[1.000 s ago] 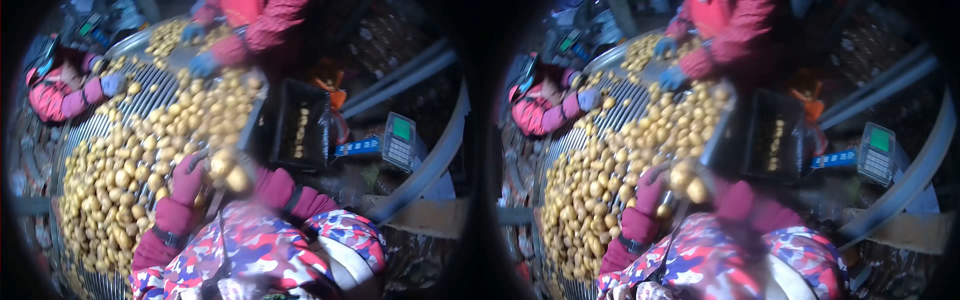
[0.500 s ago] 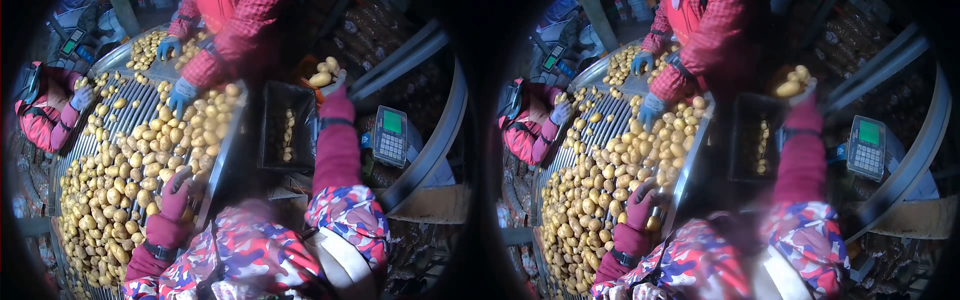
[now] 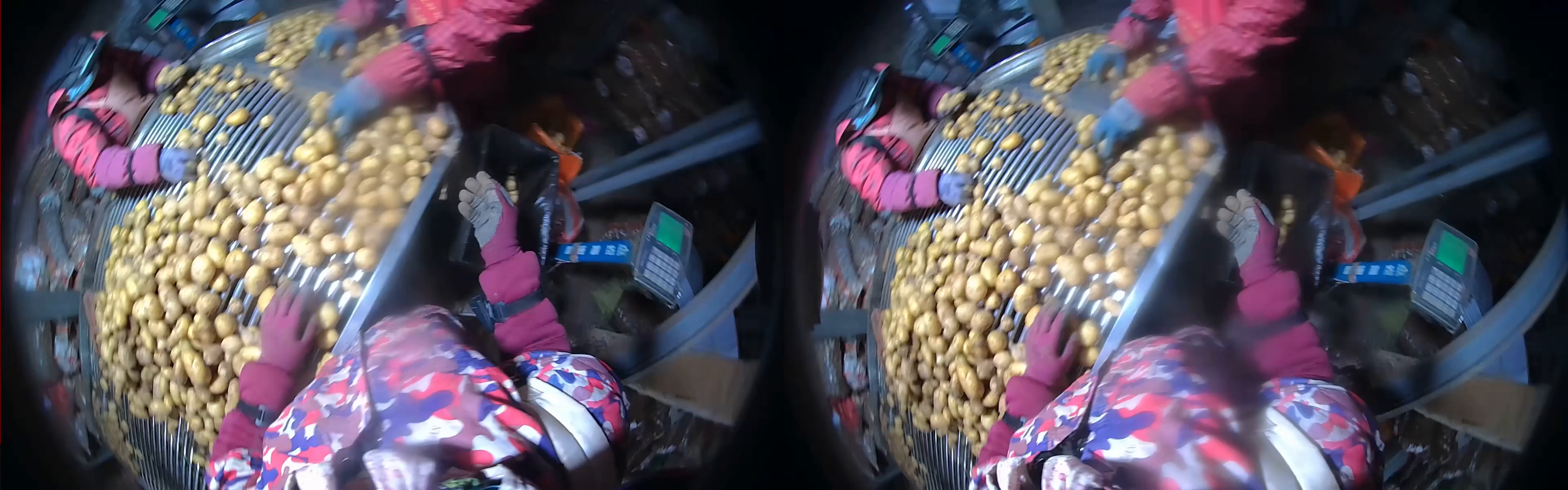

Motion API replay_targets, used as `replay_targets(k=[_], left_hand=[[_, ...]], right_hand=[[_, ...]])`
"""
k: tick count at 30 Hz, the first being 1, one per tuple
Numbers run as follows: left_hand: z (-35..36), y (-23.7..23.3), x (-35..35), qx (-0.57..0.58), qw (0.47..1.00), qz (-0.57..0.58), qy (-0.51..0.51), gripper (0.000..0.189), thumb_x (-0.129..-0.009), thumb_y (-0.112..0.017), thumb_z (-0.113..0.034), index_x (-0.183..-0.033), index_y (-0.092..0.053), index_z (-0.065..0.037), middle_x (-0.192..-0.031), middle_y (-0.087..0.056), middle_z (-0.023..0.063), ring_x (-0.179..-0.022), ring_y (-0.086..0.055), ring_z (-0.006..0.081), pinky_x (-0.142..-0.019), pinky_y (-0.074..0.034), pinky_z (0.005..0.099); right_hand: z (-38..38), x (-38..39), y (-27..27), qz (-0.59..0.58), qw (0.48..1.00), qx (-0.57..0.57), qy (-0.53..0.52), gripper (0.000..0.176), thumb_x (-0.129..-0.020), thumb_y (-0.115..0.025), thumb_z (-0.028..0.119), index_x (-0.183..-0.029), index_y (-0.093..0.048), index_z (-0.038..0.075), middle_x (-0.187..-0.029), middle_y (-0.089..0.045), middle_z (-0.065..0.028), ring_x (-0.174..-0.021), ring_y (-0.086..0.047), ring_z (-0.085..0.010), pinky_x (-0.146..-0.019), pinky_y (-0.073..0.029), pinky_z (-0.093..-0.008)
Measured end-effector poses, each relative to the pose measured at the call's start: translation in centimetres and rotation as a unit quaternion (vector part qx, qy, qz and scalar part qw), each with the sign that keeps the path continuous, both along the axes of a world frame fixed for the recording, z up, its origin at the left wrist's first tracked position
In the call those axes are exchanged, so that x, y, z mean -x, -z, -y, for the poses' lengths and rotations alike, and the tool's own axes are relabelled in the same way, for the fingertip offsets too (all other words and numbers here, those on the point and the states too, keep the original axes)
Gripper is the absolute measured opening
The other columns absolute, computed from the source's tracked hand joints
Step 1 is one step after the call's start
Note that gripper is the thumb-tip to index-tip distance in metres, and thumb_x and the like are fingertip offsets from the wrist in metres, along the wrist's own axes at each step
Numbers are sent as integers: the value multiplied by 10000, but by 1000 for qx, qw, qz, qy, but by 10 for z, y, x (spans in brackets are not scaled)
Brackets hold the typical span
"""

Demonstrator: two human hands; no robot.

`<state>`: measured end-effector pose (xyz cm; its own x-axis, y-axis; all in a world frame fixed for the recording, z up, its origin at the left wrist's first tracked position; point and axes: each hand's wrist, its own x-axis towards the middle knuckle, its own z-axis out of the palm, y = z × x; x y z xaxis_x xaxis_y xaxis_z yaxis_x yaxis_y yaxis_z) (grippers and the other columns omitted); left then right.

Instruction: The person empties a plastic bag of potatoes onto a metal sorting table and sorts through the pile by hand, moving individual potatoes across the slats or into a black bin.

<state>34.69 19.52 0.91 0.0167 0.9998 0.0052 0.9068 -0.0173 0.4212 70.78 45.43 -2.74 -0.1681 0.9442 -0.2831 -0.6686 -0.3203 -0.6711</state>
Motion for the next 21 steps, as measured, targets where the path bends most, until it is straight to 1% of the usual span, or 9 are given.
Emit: replay_targets(k=[2,5,6,9,10,13,14,18,21], left_hand=[[2,2,0,3,999,-26,30,547,-875,-630,-273,-1390,-548,-106,-1387,-541,161,-1318,-471,382,-1104,-364,501],[-4,6,1,2,998,-35,50,547,-868,-620,-264,-1385,-536,-106,-1412,-525,144,-1349,-444,373,-1120,-345,510],[-7,4,0,-6,998,-36,52,534,-873,-617,-262,-1376,-540,-104,-1411,-527,143,-1351,-443,373,-1122,-342,509],[-10,10,0,-24,998,-34,39,469,-899,-600,-260,-1334,-564,-91,-1387,-542,140,-1354,-444,369,-1131,-329,508],[-9,12,1,-24,999,-31,32,456,-904,-597,-262,-1324,-571,-88,-1379,-546,139,-1353,-445,368,-1132,-328,508],[-2,17,2,-29,999,-26,10,424,-910,-596,-273,-1287,-590,-79,-1352,-559,136,-1349,-449,364,-1134,-323,507],[-1,17,1,-31,999,-24,2,415,-911,-597,-277,-1275,-597,-77,-1342,-564,135,-1347,-451,363,-1135,-322,506],[2,16,-2,-41,999,-23,-6,409,-890,-603,-263,-1252,-604,-75,-1327,-574,140,-1330,-461,370,-1123,-343,512],[4,26,1,-77,997,-15,-13,439,-845,-619,-246,-1251,-609,-80,-1330,-585,148,-1305,-476,391,-1117,-361,531]], right_hand=[[11,28,5,89,995,-35,-41,417,-1035,-536,192,-1416,-522,23,-1195,-649,-114,-940,-670,-211,-809,-578,-332],[23,71,25,233,945,-217,-69,382,-1019,-556,118,-1388,-544,18,-1184,-669,-119,-948,-665,-167,-808,-564,-277],[30,86,16,425,847,-308,-87,393,-992,-596,95,-1377,-561,22,-1184,-686,-114,-1010,-653,-143,-851,-549,-263],[67,130,-11,553,621,-496,-250,472,-929,-686,307,-1352,-603,117,-1359,-611,-147,-1268,-576,-338,-1118,-430,-448],[82,152,-26,643,432,-530,-344,541,-933,-642,428,-1396,-570,157,-1418,-577,-105,-1345,-513,-306,-1186,-333,-491],[109,149,-12,616,308,-642,-337,556,-923,-612,471,-1401,-557,193,-1435,-556,-79,-1353,-494,-298,-1166,-314,-554],[104,144,-11,578,333,-681,-302,497,-927,-608,451,-1358,-593,203,-1385,-596,-57,-1315,-522,-282,-1108,-334,-615],[64,168,-47,665,318,-453,-502,469,-925,-623,409,-1328,-619,169,-1305,-649,-65,-1238,-584,-268,-1045,-449,-489],[66,195,-19,543,498,-617,-276,396,-920,-602,252,-1288,-609,106,-1155,-641,-118,-1059,-634,-310,-863,-524,-450]])
